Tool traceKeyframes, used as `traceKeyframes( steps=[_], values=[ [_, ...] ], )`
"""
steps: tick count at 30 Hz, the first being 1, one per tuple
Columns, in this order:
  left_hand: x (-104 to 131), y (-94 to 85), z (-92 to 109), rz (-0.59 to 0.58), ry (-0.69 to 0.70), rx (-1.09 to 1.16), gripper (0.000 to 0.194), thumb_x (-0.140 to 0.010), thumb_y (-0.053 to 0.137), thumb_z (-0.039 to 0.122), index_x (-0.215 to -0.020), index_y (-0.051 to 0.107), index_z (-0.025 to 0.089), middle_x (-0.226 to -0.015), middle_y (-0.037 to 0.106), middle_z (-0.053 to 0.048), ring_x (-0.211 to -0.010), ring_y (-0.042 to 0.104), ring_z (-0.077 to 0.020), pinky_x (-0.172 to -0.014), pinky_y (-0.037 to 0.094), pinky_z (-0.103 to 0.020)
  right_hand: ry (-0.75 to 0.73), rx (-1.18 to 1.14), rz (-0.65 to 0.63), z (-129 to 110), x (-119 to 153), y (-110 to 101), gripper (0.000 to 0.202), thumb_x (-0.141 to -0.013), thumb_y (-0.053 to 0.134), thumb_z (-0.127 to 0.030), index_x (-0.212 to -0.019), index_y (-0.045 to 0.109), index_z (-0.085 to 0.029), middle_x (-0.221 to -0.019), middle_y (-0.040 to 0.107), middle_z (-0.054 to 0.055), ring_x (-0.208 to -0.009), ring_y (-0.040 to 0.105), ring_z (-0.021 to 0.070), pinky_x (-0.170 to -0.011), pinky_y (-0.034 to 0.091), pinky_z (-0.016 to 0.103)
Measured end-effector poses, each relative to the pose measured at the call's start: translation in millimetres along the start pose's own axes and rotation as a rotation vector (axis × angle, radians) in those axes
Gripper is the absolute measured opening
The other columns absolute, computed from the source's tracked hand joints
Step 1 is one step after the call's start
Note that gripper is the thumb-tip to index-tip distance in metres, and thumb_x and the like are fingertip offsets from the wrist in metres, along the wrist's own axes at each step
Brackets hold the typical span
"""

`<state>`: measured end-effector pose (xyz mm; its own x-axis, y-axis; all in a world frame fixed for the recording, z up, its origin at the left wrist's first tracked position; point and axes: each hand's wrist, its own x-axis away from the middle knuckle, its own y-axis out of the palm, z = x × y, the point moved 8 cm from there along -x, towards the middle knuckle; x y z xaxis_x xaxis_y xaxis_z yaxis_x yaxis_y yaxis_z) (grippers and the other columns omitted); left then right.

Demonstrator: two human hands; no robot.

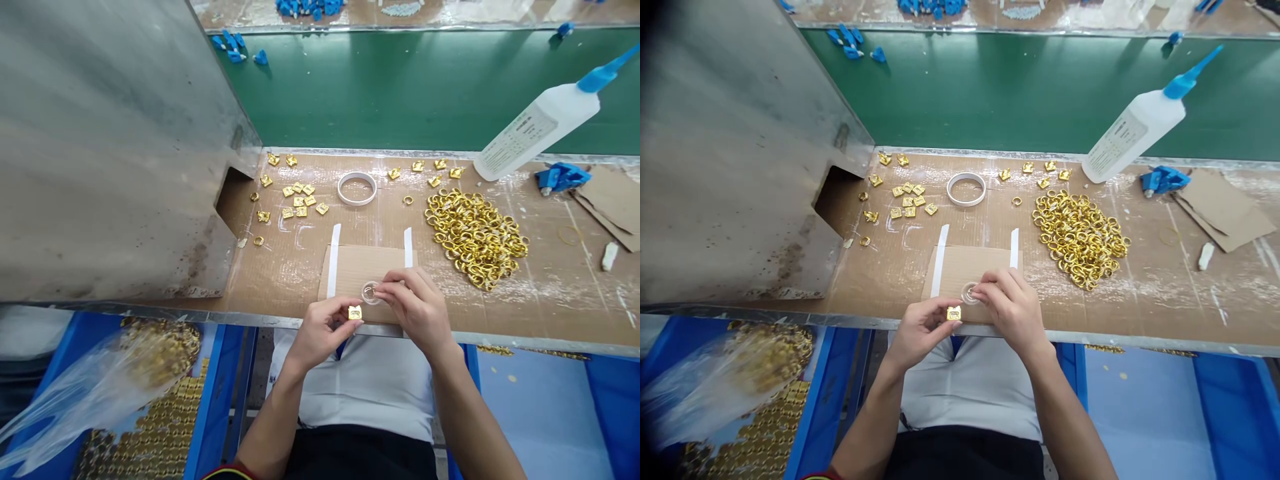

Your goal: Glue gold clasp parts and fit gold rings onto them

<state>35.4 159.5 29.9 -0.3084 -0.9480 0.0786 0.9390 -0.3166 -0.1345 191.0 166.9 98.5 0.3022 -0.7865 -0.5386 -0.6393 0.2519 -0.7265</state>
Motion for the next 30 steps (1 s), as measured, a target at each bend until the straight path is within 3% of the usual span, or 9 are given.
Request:
traceKeyframes(
  steps=[9, 17, 23, 30],
  values=[
    [-1.4, 0.0, 5.3, -0.013, 0.02, -0.013, 0.022, -0.084, 0.07, 0.025, -0.102, 0.075, 0.013, -0.07, 0.065, -0.001, -0.058, 0.056, -0.0101, -0.053, 0.049, -0.018, -0.004, -0.109, 0.013, 2.3, -5.4, 5.9, 0.016, -0.101, 0.06, -0.024, -0.091, 0.072, -0.022, -0.088, 0.068, 0.006, -0.078, 0.06, 0.0186, -0.069, 0.048, 0.031],
    [0.6, 0.6, -0.5, -0.027, -0.013, 0.011, 0.026, -0.085, 0.07, 0.027, -0.106, 0.075, 0.012, -0.08, 0.07, -0.005, -0.066, 0.064, -0.0134, -0.06, 0.053, -0.021, 0.022, -0.054, 0.048, 6.1, -1.3, 5.9, 0.02, -0.103, 0.057, -0.027, -0.09, 0.071, -0.023, -0.085, 0.068, 0.005, -0.075, 0.06, 0.0177, -0.067, 0.048, 0.031],
    [-1.2, 3.7, 2.6, -0.063, -0.018, 0.006, 0.024, -0.086, 0.069, 0.024, -0.105, 0.074, 0.011, -0.072, 0.067, -0.003, -0.061, 0.064, -0.0127, -0.056, 0.053, -0.02, 0.021, -0.064, 0.053, 6.8, 0.4, 3.0, 0.021, -0.103, 0.057, -0.024, -0.086, 0.069, -0.022, -0.083, 0.069, 0.005, -0.074, 0.06, 0.0176, -0.067, 0.049, 0.03],
    [-1.7, 5.2, 4.3, -0.068, -0.016, -0.049, 0.023, -0.086, 0.069, 0.023, -0.106, 0.075, 0.012, -0.072, 0.069, -0.003, -0.061, 0.065, -0.0131, -0.052, 0.052, -0.019, 0.164, -0.25, 0.11, 17.3, 9.1, 3.3, 0.024, -0.103, 0.056, -0.029, -0.084, 0.07, -0.023, -0.081, 0.073, 0.004, -0.073, 0.068, 0.0184, -0.067, 0.055, 0.031]
  ],
)
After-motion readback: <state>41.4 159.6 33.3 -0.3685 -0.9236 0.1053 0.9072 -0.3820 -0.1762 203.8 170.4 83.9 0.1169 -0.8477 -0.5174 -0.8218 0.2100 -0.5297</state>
